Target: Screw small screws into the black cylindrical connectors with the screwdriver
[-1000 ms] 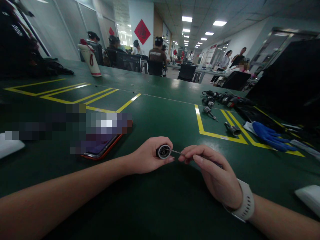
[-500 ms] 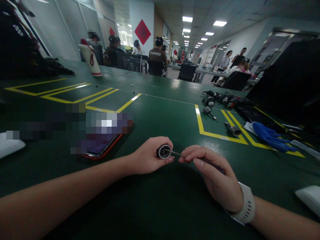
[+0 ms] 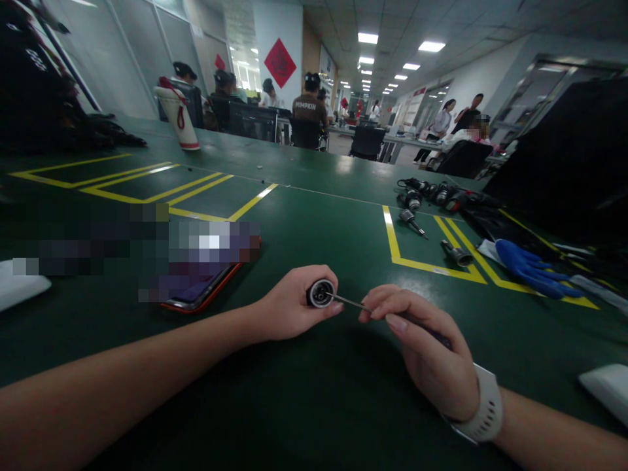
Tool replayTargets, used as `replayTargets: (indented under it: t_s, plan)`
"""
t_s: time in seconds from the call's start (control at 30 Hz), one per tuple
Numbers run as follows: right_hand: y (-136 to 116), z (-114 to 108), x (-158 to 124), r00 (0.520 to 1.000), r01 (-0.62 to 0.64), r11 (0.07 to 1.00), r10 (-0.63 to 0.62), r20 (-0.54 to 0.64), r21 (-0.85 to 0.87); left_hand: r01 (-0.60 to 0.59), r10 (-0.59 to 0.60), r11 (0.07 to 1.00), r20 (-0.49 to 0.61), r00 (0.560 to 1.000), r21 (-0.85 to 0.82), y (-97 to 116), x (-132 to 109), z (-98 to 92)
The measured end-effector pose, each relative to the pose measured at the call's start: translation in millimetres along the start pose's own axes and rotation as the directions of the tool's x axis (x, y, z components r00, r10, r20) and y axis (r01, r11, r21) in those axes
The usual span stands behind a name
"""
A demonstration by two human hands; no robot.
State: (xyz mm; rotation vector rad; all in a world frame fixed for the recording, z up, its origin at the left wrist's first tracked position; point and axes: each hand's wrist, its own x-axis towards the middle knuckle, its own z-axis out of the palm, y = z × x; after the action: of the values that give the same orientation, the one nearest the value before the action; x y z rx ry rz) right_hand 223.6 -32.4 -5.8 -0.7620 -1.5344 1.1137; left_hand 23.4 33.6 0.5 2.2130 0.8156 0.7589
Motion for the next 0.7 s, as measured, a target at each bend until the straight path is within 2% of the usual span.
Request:
replayTargets:
  t_s: [0.37,0.57,0.7]
  plan:
    - [-0.3,-0.8,-0.3,0.997,0.071,0.996,-0.072,-0.023,-0.047,0.023,-0.024,0.999,-0.022,0.999,-0.047,0.2,0.0,0.0]
    - [-10.5,3.3,0.0,0.978,0.192,0.939,-0.159,0.134,-0.284,0.01,-0.012,0.998,-0.037,0.999,-0.065,-0.4,0.5,-0.7]
    - [-12.5,5.7,-0.7,0.969,0.237,0.898,-0.189,0.16,-0.371,0.024,-0.028,0.996,-0.05,0.998,-0.084,0.4,0.4,-0.2]
